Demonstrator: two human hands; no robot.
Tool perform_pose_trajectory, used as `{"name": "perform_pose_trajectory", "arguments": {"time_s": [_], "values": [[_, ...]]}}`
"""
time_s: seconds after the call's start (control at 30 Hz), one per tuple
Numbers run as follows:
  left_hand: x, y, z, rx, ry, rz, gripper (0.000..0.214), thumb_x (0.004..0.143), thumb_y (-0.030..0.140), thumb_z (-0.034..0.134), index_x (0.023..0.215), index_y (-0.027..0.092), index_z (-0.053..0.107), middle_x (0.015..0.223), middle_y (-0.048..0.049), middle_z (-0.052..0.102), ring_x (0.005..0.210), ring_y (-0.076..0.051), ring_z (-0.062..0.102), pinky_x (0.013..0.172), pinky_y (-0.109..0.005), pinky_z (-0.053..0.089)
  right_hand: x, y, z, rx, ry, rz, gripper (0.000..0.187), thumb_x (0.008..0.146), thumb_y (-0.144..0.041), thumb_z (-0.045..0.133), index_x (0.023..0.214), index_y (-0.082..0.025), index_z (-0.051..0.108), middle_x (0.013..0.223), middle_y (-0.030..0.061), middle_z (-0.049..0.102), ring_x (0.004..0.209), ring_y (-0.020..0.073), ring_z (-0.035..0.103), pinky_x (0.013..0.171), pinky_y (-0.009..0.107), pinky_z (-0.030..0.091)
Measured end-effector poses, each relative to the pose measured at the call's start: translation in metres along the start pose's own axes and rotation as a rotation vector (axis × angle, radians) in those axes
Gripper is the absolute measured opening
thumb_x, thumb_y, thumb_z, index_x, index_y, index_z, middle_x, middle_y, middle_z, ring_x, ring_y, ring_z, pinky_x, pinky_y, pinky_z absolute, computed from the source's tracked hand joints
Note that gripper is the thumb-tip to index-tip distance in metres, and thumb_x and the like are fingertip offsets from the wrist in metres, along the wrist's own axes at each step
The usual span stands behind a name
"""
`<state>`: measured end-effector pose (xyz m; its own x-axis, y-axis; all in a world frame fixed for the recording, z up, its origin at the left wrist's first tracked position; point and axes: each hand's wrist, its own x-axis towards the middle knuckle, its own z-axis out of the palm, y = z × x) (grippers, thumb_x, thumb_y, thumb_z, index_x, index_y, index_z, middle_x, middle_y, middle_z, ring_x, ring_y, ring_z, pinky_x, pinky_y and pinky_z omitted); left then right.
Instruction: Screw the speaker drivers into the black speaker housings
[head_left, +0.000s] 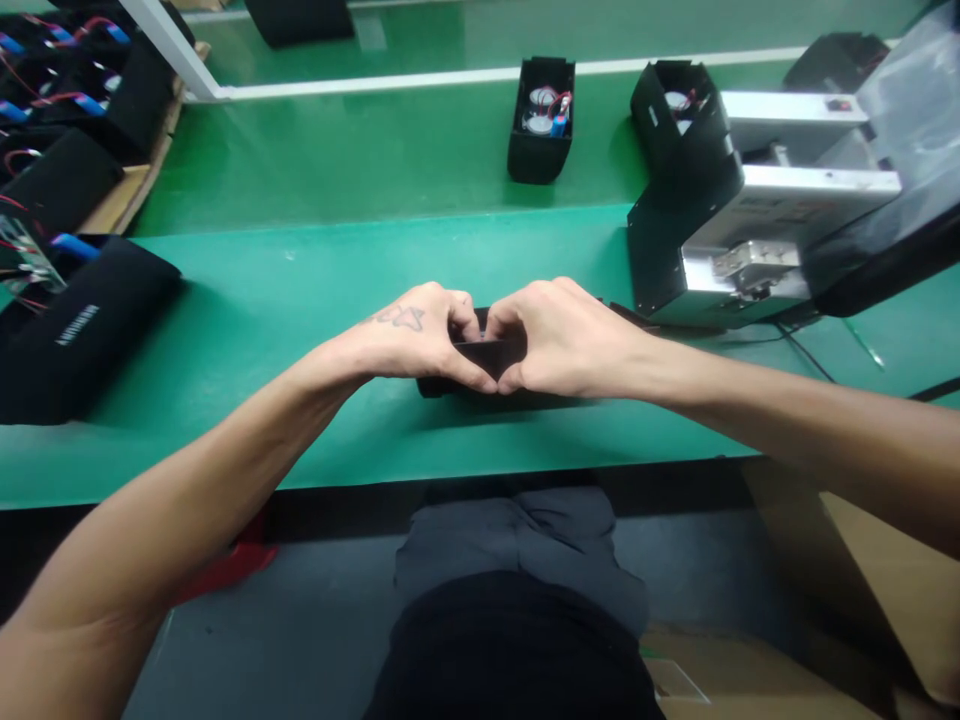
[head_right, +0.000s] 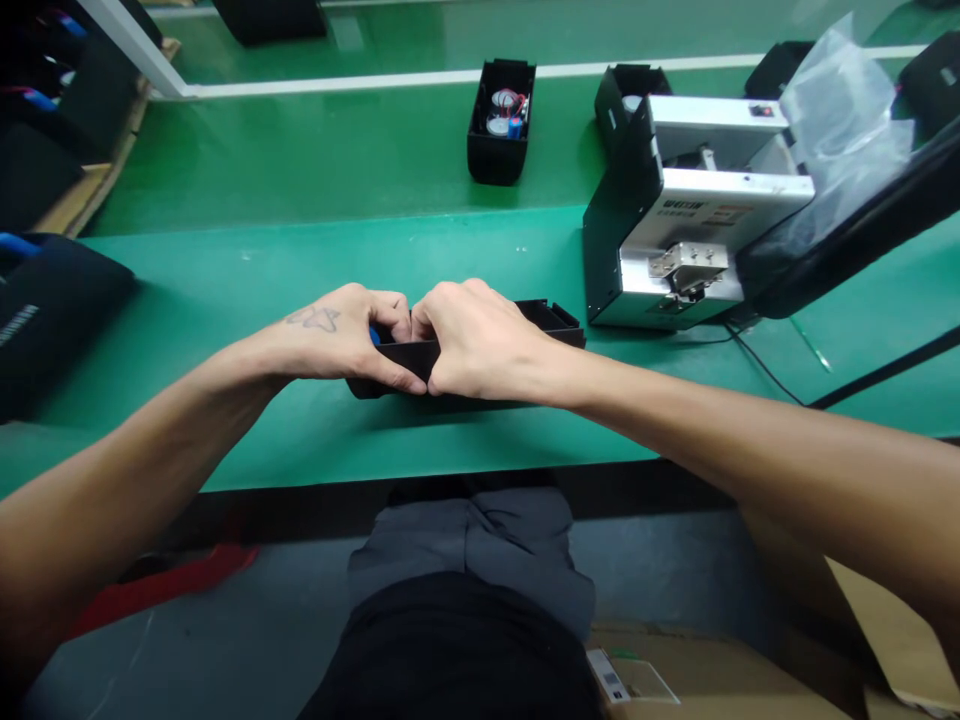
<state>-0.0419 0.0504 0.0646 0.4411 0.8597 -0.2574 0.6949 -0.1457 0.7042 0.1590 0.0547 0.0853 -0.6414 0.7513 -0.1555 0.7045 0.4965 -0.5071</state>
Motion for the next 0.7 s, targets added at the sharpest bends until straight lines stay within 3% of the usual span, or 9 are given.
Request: {"name": "perform_pose_trajectory", "arguments": {"time_s": [0.27,0.4,0.5,0.7], "values": [[0.003,0.003,-0.004,0.033,-0.019,-0.038,0.048,0.054,0.054,0.093,0.072,0.018,0.066,0.08,0.002,0.063,0.07,-0.013,0.055,0.057,-0.026,0.037,0.014,-0.004,-0.012,0.119,-0.132,0.095,0.019,0.061,-0.021,0.088,0.067,-0.017,0.07,0.058,-0.0021,0.057,0.058,0.0141,0.054,0.051,0.029,0.033],[0.006,0.002,-0.005,0.007,-0.027,-0.064,0.047,0.054,0.052,0.093,0.071,0.019,0.065,0.075,0.0031,0.062,0.063,-0.011,0.052,0.054,-0.026,0.034,0.021,-0.001,-0.013,0.238,-0.105,0.126,0.03,0.049,-0.015,0.094,0.06,-0.018,0.066,0.051,-0.0038,0.05,0.055,0.0133,0.051,0.048,0.028,0.031],[0.007,0.003,-0.007,-0.015,-0.041,-0.057,0.045,0.054,0.051,0.093,0.07,0.019,0.065,0.073,0.0033,0.062,0.063,-0.011,0.053,0.054,-0.026,0.033,0.027,0.006,-0.012,0.311,-0.059,0.061,0.034,0.045,-0.015,0.096,0.057,-0.018,0.064,0.049,-0.0042,0.047,0.055,0.014,0.05,0.048,0.028,0.031],[0.009,0.001,-0.008,-0.022,-0.05,-0.035,0.043,0.056,0.049,0.093,0.076,0.018,0.07,0.077,0.0024,0.064,0.071,-0.014,0.058,0.062,-0.028,0.041,0.023,0.011,-0.007,0.209,-0.096,-0.1,0.024,0.057,-0.016,0.091,0.058,-0.019,0.067,0.049,-0.0037,0.05,0.054,0.0137,0.049,0.051,0.029,0.033]]}}
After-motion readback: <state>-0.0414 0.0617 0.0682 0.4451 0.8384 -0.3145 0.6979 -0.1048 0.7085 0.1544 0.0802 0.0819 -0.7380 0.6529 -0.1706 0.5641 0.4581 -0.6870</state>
